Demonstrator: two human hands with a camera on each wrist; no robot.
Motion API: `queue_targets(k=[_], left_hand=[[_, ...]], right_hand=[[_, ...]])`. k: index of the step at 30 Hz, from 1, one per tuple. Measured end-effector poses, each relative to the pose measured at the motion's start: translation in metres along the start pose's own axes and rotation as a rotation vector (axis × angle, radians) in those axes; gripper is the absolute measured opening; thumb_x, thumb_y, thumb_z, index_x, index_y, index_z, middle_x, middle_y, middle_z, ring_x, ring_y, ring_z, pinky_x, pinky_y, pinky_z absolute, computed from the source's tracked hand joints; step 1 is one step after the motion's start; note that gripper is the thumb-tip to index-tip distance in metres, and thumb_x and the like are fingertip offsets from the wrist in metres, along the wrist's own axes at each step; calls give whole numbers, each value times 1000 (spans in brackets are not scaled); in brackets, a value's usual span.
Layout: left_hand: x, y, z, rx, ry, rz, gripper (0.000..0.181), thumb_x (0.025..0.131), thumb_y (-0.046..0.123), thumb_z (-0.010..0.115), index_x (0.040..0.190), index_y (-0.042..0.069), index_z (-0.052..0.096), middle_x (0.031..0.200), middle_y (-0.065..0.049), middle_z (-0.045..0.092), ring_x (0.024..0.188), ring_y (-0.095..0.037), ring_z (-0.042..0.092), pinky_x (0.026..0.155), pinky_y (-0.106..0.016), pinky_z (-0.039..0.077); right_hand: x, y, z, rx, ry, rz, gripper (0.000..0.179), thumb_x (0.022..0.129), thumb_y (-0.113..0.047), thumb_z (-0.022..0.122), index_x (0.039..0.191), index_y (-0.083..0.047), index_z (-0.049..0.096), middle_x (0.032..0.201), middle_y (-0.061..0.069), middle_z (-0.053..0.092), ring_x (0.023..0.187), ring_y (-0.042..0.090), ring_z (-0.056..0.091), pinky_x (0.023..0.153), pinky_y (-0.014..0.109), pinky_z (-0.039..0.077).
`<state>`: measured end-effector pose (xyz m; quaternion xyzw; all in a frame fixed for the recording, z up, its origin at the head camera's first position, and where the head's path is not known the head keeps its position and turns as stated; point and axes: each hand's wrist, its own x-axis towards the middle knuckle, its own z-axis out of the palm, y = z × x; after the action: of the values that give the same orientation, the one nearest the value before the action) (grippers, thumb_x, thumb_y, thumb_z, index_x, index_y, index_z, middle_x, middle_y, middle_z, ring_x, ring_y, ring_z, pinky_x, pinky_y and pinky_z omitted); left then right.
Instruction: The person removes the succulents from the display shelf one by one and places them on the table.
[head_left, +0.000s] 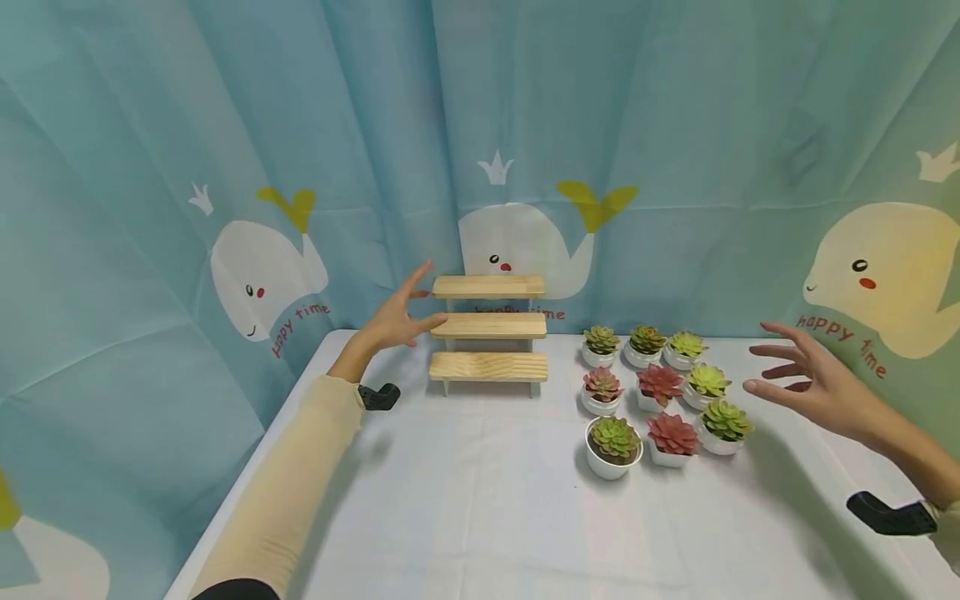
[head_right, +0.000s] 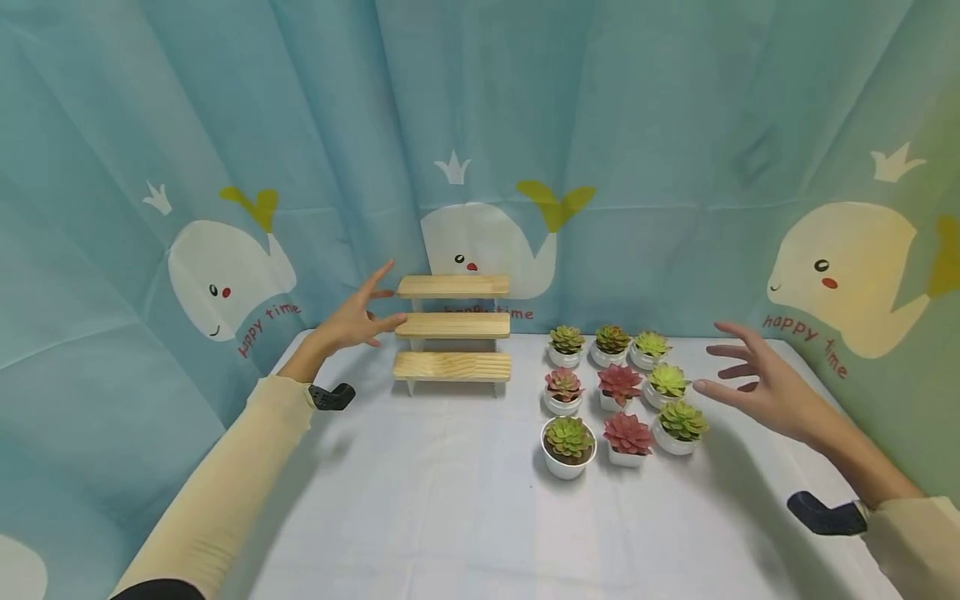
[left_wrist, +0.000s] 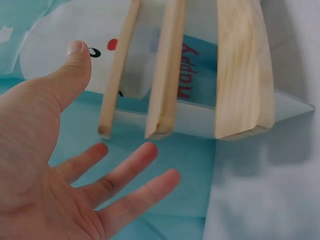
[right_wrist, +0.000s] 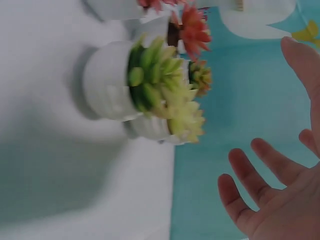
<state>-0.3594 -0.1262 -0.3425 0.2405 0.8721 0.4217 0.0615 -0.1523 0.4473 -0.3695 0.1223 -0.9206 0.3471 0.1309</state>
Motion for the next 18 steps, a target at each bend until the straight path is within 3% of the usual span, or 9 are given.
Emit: queue_targets(k=[4,7,8,11,14,15,18], left_hand=[[-4,4,-5,9,8,6,99,97,37,74,166,39,3,163,-22,31,63,-27,67,70,-51,61],[-7,8,-7,46,23,20,100,97,36,74,166,37,2,164,-22,29,70,-30,69,75,-54,59],[-8,9,-7,63,33,25,101,96,37,75,166,37,2,164,-22,28,76,-32,70,77,-54,59],[-10,14,-6,139,63,52,103,95,41,76,167,35,3,168,-17,22,101,-39,69,85,-54,56],[-12,18,-2,227,92,81,104,92,47,77,167,33,6,170,-11,17,134,-43,52,100,-58,50],[-13,19,-1,261,101,86,104,91,49,77,167,32,8,171,-10,15,141,-43,44,103,-61,46],[-17,23,4,373,126,71,105,89,57,76,167,36,9,171,-12,12,149,-47,28,104,-71,39]], right_hand=[[6,-9,-4,-4,9,15,89,92,-7,78,163,-16,25,129,-31,49,100,-18,54,76,6,45],[11,-13,-4,-33,8,11,90,92,-10,79,163,-16,24,139,-6,57,102,-16,52,77,7,44],[13,-15,-3,-48,3,11,91,92,-11,79,164,-15,23,143,5,55,105,-9,55,78,10,44],[20,-22,0,-103,-16,27,96,91,-18,82,165,-15,20,151,30,43,121,25,58,89,39,52],[27,-28,5,-174,-35,29,102,87,-27,85,165,-14,19,157,32,33,129,57,42,88,71,42],[29,-29,7,-198,-36,17,104,86,-29,86,165,-14,21,158,32,31,133,60,38,87,79,36],[37,-34,15,-308,-18,-31,107,81,-37,88,164,-14,25,161,31,28,138,60,32,94,82,30]])
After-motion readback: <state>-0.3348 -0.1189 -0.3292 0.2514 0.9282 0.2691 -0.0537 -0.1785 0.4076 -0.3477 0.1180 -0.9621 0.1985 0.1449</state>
